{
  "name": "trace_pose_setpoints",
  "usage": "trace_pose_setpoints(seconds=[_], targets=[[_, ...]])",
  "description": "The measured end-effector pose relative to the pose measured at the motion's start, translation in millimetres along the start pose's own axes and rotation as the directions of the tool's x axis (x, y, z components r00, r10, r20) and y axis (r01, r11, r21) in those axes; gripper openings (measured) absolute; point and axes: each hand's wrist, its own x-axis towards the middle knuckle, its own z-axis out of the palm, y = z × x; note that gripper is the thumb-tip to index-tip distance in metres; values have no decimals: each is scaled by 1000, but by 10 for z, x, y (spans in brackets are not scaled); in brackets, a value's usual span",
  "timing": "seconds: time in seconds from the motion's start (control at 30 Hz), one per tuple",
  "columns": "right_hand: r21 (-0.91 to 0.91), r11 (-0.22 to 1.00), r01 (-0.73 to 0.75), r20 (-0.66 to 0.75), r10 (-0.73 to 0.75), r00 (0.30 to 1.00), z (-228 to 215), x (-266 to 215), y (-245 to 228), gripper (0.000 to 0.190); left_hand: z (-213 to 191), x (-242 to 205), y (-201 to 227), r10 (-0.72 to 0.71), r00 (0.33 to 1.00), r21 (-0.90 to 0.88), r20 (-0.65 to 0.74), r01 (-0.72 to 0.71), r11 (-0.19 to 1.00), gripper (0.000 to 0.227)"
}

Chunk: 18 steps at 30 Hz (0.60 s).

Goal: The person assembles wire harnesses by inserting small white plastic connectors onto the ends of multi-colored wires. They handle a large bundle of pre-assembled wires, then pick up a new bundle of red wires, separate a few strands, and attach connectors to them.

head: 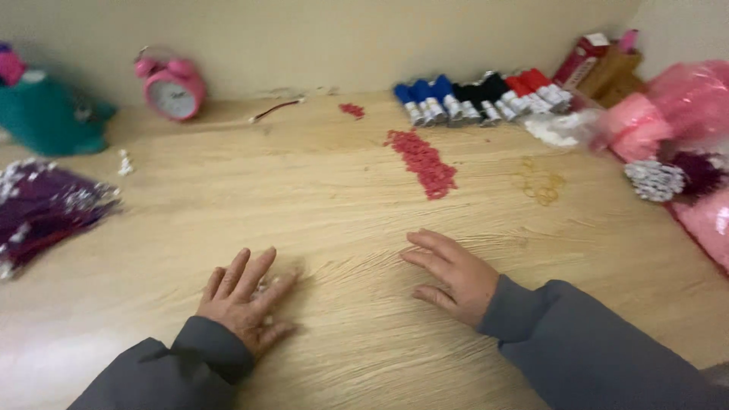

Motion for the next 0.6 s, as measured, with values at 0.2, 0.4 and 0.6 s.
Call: trace_pose_setpoints(seconds=[0.2,0.4,0.6], targets=[[5,997,-72,-77,72,994,-206,-372,344,50,531,358,-271,-4,999,-145,-32,0,989,42],[-73,989,-130,-176,116,978,-593,-566,802,49,696,569,-462,12,988,-249,-156,-51,967,35],[-175,858,-483,-301,421,856,-1353,-191,1393,32,587,549,-74,-265,958,48,-110,272,961,49]])
